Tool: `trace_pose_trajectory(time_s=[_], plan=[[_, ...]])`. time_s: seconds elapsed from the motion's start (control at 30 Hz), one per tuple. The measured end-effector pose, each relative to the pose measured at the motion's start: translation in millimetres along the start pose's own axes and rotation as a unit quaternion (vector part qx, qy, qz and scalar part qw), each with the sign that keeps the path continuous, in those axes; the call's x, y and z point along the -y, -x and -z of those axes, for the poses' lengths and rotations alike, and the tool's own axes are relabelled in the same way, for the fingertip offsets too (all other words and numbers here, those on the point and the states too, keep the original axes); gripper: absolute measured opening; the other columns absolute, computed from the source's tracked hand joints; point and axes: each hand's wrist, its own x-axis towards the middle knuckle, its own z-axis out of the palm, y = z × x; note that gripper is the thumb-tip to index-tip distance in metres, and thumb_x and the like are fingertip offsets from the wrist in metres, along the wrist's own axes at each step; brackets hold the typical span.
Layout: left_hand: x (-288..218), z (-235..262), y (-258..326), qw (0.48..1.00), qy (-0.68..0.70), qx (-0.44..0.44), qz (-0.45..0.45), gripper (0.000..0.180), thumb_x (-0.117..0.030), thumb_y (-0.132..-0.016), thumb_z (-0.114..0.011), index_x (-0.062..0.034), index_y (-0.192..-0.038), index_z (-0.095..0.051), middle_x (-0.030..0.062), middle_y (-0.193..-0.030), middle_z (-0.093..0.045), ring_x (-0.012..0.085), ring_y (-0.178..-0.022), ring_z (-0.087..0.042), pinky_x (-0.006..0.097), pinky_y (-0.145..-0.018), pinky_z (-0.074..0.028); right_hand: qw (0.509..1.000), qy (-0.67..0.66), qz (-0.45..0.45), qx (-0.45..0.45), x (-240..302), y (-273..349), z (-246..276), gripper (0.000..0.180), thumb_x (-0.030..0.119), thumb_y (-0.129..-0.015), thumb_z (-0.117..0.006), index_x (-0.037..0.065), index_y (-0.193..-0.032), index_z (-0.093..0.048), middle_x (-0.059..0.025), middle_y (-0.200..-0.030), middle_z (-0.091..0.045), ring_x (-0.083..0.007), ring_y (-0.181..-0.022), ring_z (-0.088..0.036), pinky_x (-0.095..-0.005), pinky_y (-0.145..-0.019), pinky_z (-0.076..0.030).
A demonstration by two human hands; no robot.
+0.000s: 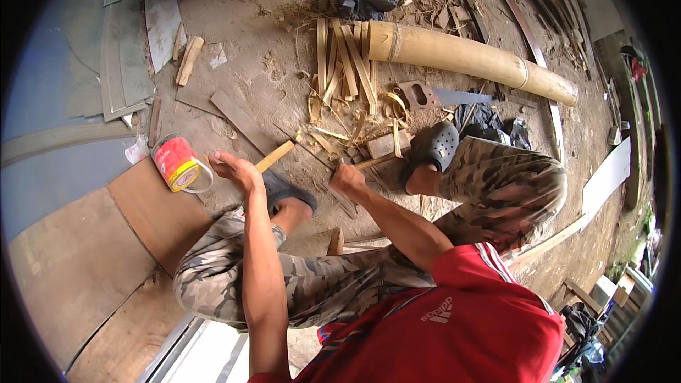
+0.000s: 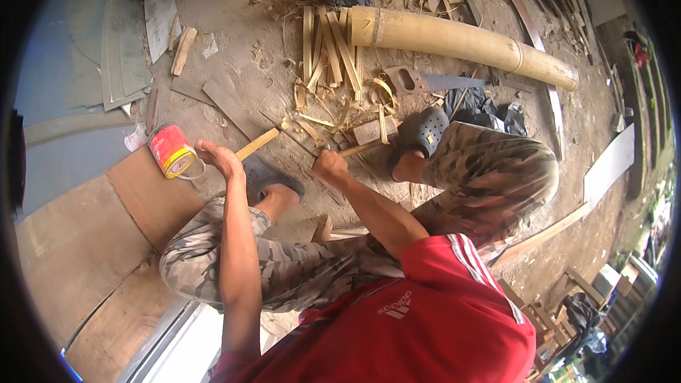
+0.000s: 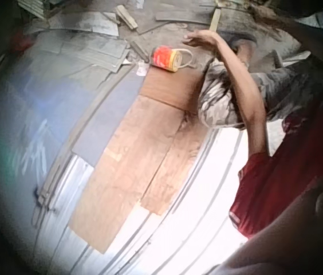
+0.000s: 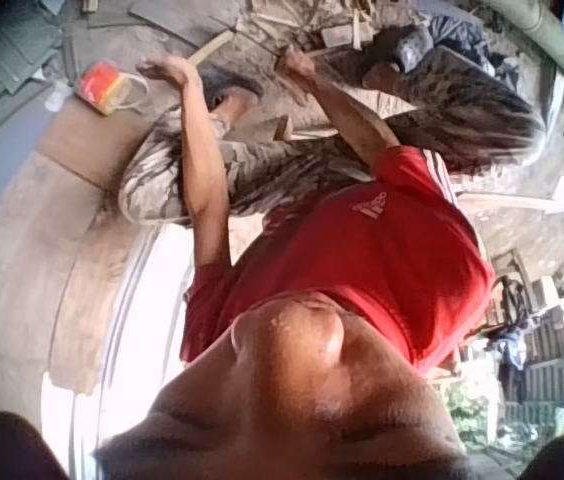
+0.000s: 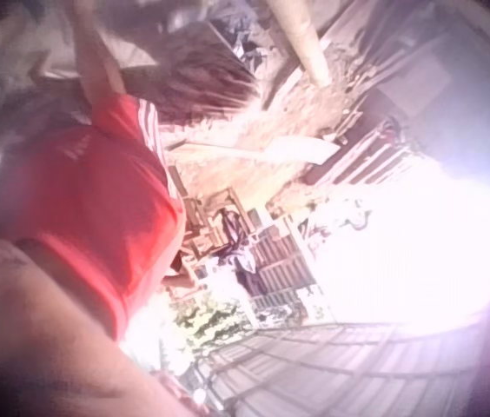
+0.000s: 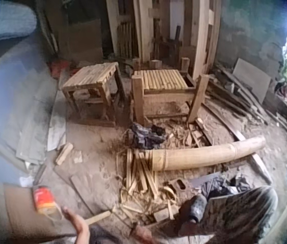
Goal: The person sits on the floor and uses a curved knife to shave and smooth a bamboo strip. They repeatedly rotate the strip and scrape its surface, producing thin shavings that accumulate on the floor.
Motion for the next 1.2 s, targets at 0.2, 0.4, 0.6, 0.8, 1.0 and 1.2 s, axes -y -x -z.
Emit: trace_pose_trajectory(time_s=[0.2, 0.4, 0.6, 0.8, 1.0, 1.2], plan=[[-2.6, 3.4, 3.1, 1.000, -0.002, 0.007, -0.005, 0.078, -0.055, -0.101, -0.021, 0.0071, -0.147, -0.015, 0.0312, -0.153, -0.010, 0.0405, -0.145, -0.010, 0.050, -0.118, -0.013, 0.965, 0.158, 0.204, -0.040, 3.9, 28.4, 0.3, 0.018, 0.015, -0.080, -0.056, 0.003, -0.085, -0.068, -0.0206, -0.092, -0.071, -0.0352, -0.079, -0.071, -0.0444, -0.069, -0.057], [13.0, 12.1, -3.7, 0.999, -0.016, -0.027, 0.019, 0.078, -0.056, -0.101, -0.021, 0.0060, -0.148, -0.017, 0.0321, -0.151, -0.016, 0.0442, -0.142, -0.017, 0.052, -0.116, -0.017, 0.997, 0.008, 0.069, 0.033, 22.4, 44.4, 18.9, 0.024, 0.020, -0.084, -0.056, 0.004, -0.093, -0.071, -0.0237, -0.095, -0.070, -0.0393, -0.088, -0.069, -0.0440, -0.075, -0.057], [5.5, 6.3, 1.1, 1.000, -0.025, 0.017, -0.008, 0.079, -0.058, -0.100, -0.020, 0.0055, -0.148, -0.018, 0.0322, -0.151, -0.016, 0.0451, -0.142, -0.016, 0.052, -0.116, -0.016, 0.993, -0.025, -0.089, 0.069, 3.7, 14.6, 15.1, 0.025, 0.022, -0.083, -0.057, 0.004, -0.093, -0.070, -0.0272, -0.093, -0.067, -0.0386, -0.086, -0.069, -0.0461, -0.077, -0.055], [8.0, 9.5, -2.5, 0.999, -0.039, 0.000, 0.012, 0.080, -0.059, -0.100, -0.019, 0.0038, -0.148, -0.019, 0.0320, -0.150, -0.018, 0.0452, -0.141, -0.017, 0.052, -0.116, -0.018, 0.992, -0.002, 0.126, 0.023, 18.9, 50.1, 19.2, 0.028, 0.021, -0.081, -0.057, 0.003, -0.096, -0.070, -0.0252, -0.096, -0.068, -0.0381, -0.092, -0.068, -0.0443, -0.077, -0.055], [1.9, 4.2, -1.0, 0.999, -0.029, 0.012, 0.008, 0.080, -0.059, -0.100, -0.021, 0.0055, -0.147, -0.021, 0.0319, -0.151, -0.018, 0.0438, -0.142, -0.018, 0.051, -0.116, -0.018, 0.998, 0.011, -0.044, 0.035, -6.3, 30.7, 16.3, 0.033, 0.029, -0.085, -0.057, 0.004, -0.103, -0.069, -0.0237, -0.098, -0.069, -0.0389, -0.095, -0.067, -0.0446, -0.081, -0.055], [7.7, -0.2, 0.7, 1.000, 0.006, 0.013, 0.007, 0.081, -0.059, -0.100, -0.022, 0.0077, -0.146, -0.021, 0.0328, -0.150, -0.018, 0.0435, -0.142, -0.017, 0.051, -0.117, -0.015, 0.990, -0.040, 0.133, 0.003, 28.4, 59.5, 20.5, 0.031, 0.033, -0.086, -0.053, 0.006, -0.093, -0.068, -0.0250, -0.088, -0.067, -0.0424, -0.086, -0.066, -0.0497, -0.078, -0.053]])
